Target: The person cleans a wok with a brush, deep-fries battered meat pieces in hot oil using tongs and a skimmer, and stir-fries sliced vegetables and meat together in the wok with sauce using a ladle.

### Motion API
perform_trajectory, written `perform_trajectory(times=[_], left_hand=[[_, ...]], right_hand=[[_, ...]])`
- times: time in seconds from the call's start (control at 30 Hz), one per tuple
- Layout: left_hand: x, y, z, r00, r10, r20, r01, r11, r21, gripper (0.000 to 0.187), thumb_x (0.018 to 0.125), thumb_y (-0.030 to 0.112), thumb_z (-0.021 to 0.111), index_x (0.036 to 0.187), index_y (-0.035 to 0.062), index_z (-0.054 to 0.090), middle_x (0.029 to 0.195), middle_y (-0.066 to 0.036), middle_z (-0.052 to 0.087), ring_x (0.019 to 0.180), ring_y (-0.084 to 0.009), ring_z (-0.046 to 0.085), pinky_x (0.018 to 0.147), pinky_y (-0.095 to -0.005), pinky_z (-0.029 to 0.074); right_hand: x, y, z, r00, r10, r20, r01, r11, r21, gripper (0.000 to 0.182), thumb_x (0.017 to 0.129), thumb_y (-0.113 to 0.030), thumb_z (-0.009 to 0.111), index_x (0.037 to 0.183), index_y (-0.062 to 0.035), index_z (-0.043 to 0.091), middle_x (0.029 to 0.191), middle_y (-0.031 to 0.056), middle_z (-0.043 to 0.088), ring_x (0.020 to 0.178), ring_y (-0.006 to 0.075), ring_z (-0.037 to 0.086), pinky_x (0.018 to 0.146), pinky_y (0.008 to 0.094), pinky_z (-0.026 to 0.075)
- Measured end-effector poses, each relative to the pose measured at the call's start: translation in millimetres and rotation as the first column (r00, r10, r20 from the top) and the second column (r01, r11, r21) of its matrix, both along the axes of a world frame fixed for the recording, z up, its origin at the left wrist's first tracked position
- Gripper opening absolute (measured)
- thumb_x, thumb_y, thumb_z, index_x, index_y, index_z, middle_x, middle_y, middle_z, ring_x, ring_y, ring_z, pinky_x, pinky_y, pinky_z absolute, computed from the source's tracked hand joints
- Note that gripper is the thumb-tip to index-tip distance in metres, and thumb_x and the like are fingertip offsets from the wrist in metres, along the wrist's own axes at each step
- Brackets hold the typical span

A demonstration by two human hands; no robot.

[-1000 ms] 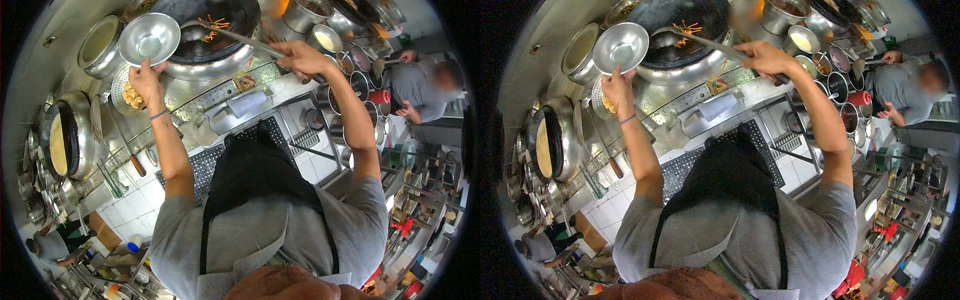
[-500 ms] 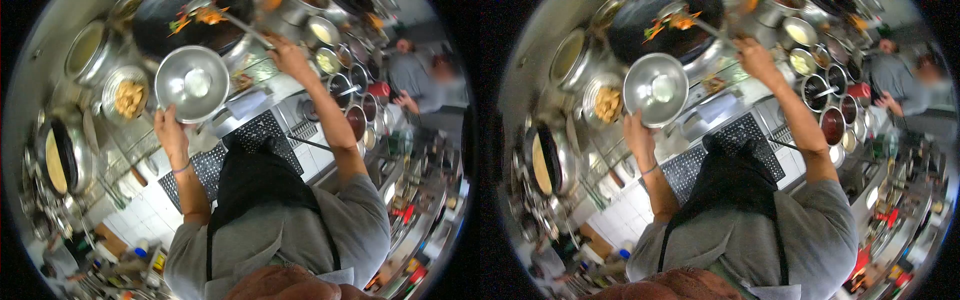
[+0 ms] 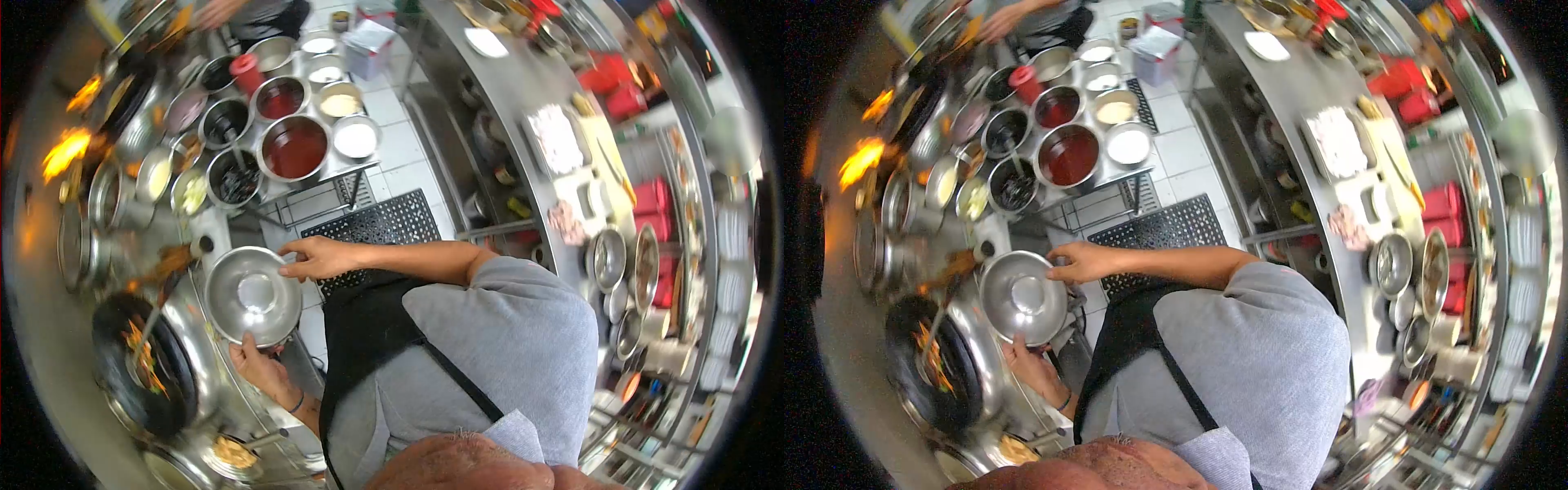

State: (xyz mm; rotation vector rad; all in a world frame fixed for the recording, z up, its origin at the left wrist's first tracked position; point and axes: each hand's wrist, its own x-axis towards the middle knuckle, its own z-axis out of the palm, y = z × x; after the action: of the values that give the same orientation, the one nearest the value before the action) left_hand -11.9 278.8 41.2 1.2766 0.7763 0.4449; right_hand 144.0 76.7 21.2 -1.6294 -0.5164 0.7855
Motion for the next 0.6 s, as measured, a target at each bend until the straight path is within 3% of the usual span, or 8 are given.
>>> perform_trajectory(times=[0.13,0.2,0.27,0.3,0.37,0.43,0.53,0.6], left_hand=[[56,-61,-8,0.925,-0.377,-0.045,0.378,0.926,0.014,0.018,0.095,0.015,0.061,0.087,0.005,0.05,0.082,-0.01,0.062,0.056,-0.0172,0.062,0.046,-0.0304,0.054],[79,-94,-16,0.831,-0.556,-0.002,0.556,0.83,-0.038,0.016,0.097,0.016,0.059,0.093,0.003,0.051,0.086,-0.01,0.061,0.062,-0.0206,0.066,0.052,-0.0327,0.058],[99,-141,-11,0.789,-0.605,0.102,0.613,0.769,-0.183,0.015,0.099,0.015,0.056,0.102,0.0013,0.052,0.104,-0.017,0.063,0.074,-0.0244,0.07,0.063,-0.0337,0.06],[106,-157,-8,0.76,-0.63,0.16,0.65,0.736,-0.192,0.017,0.101,0.015,0.054,0.108,-0.0001,0.052,0.126,-0.023,0.058,0.083,-0.0267,0.071,0.072,-0.0345,0.061],[112,-173,-21,0.737,-0.661,0.143,0.676,0.719,-0.162,0.017,0.1,0.015,0.054,0.109,0.0,0.052,0.135,-0.025,0.052,0.085,-0.026,0.071,0.074,-0.0346,0.06],[105,-182,-30,0.752,-0.646,0.133,0.659,0.734,-0.164,0.019,0.1,0.016,0.056,0.11,0.0001,0.054,0.135,-0.025,0.053,0.086,-0.0236,0.071,0.075,-0.0342,0.06],[87,-176,-46,0.784,-0.62,0.009,0.613,0.773,-0.163,0.019,0.099,0.018,0.058,0.107,0.0001,0.056,0.132,-0.023,0.056,0.086,-0.0219,0.07,0.075,-0.0331,0.059],[72,-166,-61,0.834,-0.548,-0.068,0.538,0.834,-0.121,0.017,0.099,0.019,0.057,0.101,0.0023,0.058,0.123,-0.016,0.063,0.083,-0.0203,0.069,0.071,-0.0314,0.059]], right_hand=[[4,-102,-24,0.926,-0.184,-0.331,0.23,0.967,0.107,0.043,0.095,-0.025,0.057,0.127,0.0043,0.055,0.084,0.0109,0.067,0.066,0.015,0.065,0.056,0.0269,0.054],[5,-151,-25,0.914,-0.338,-0.222,0.357,0.933,0.046,0.035,0.094,-0.019,0.055,0.119,0.0043,0.058,0.079,0.0092,0.065,0.061,0.0147,0.062,0.053,0.027,0.053],[13,-205,-26,0.835,-0.493,-0.245,0.512,0.859,0.017,0.029,0.094,-0.018,0.053,0.109,0.0058,0.061,0.078,0.0102,0.065,0.06,0.0154,0.062,0.051,0.0274,0.052],[23,-233,-33,0.757,-0.598,-0.264,0.622,0.783,0.008,0.027,0.094,-0.017,0.053,0.104,0.0066,0.061,0.077,0.011,0.064,0.06,0.0165,0.062,0.051,0.0281,0.052],[53,-298,-51,0.613,-0.748,-0.256,0.769,0.639,-0.028,0.024,0.093,-0.014,0.051,0.095,0.0091,0.059,0.075,0.0143,0.064,0.059,0.0203,0.063,0.049,0.0315,0.052],[92,-363,-50,0.43,-0.901,-0.058,0.903,0.43,0.004,0.022,0.095,-0.014,0.051,0.097,0.0064,0.06,0.076,0.0153,0.064,0.055,0.0203,0.062,0.05,0.0332,0.053],[148,-448,-30,0.151,-0.976,-0.157,0.988,0.155,-0.011,0.034,0.101,-0.022,0.044,0.114,0.0082,0.053,0.079,0.0167,0.064,0.058,0.0222,0.062,0.051,0.0362,0.054],[201,-532,-68,0.073,-0.959,-0.275,0.997,0.064,0.042,0.026,0.099,-0.017,0.043,0.113,0.0036,0.052,0.084,0.0173,0.063,0.064,0.0247,0.063,0.053,0.0426,0.058]])
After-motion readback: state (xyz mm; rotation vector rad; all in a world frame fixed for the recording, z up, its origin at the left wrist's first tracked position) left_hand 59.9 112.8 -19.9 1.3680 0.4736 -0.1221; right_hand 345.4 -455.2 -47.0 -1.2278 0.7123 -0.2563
